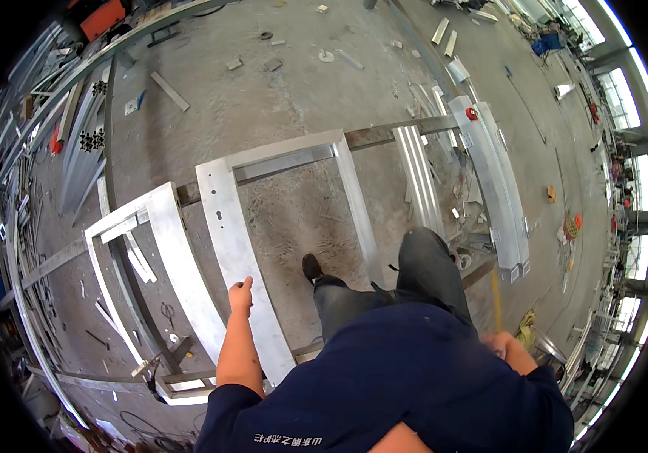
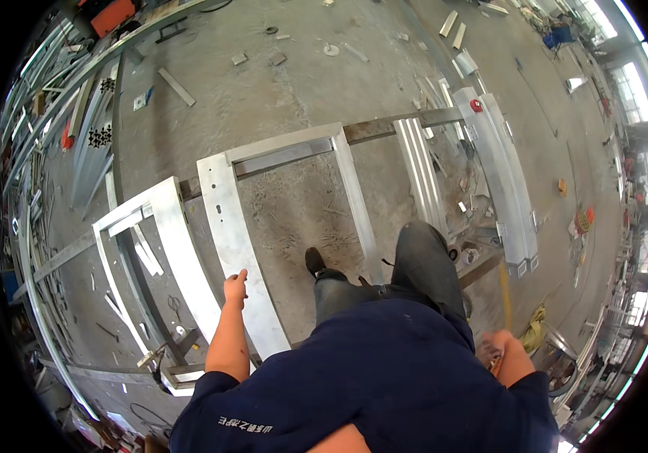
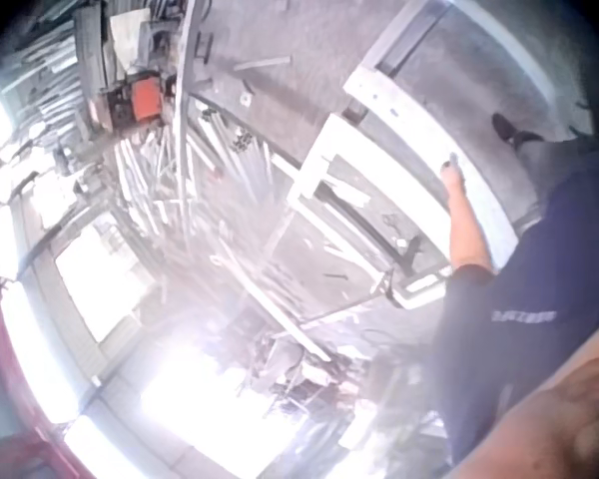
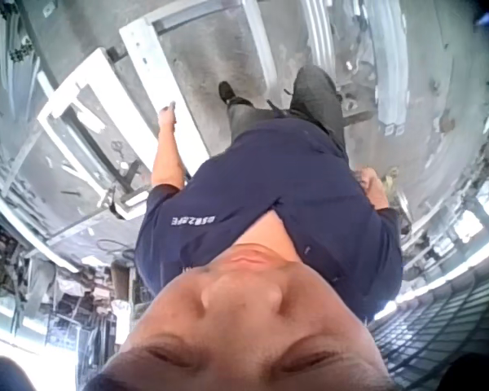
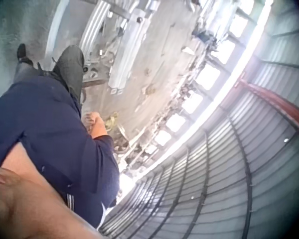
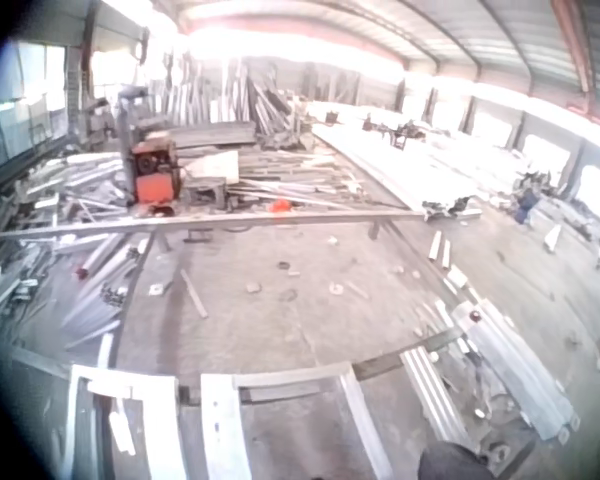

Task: The person arranges long metal slats on a flat metal panel, uses an angle grinder to smooth edges, measures the panel with a tape measure, and stacks the slats in parallel rows. The work occurs in a workshop with scattered tools and metal parts.

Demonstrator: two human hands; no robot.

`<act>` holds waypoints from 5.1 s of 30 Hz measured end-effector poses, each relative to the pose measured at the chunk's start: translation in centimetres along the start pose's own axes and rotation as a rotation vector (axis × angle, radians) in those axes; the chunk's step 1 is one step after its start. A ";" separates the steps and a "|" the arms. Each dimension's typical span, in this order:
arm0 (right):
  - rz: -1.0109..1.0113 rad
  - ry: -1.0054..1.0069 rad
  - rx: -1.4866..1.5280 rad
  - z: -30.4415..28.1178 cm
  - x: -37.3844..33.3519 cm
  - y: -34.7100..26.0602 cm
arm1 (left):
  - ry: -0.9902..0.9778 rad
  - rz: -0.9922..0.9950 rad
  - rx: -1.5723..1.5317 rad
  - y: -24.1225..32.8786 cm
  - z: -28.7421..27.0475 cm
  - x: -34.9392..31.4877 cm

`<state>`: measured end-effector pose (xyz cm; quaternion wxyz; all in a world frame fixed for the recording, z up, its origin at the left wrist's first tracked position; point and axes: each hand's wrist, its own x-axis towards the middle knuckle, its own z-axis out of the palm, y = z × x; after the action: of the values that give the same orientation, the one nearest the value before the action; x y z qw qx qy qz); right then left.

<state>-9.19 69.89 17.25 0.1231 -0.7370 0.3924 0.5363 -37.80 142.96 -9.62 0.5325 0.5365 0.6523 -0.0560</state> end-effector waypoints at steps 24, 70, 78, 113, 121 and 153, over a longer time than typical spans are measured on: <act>-1.036 -0.198 -0.936 7.2 4.1 -52.2 | 0.255 -0.567 -0.491 -6.1 11.9 -15.4; -1.232 -0.093 -0.953 48.2 -35.4 -134.8 | 0.731 -0.494 -0.758 25.8 -7.5 9.0; -1.174 -0.336 -1.212 67.2 -39.1 -143.4 | 0.565 -1.023 -0.796 37.0 -3.9 -3.1; -0.953 -0.377 -2.327 115.2 -58.1 -125.2 | 1.146 -0.683 -0.908 39.1 -25.7 30.5; -0.928 -0.431 -2.464 129.3 -62.9 -125.8 | 0.828 -1.391 -1.243 46.5 -11.8 30.2; -1.415 -0.289 -2.502 121.2 -71.6 -125.7 | 0.799 -0.904 -1.685 57.4 -3.3 33.2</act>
<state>-12.33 257.98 2.88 -0.3183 -0.3362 -0.7816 0.4181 8.45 190.35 -4.71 0.4093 -0.3255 0.7495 0.4060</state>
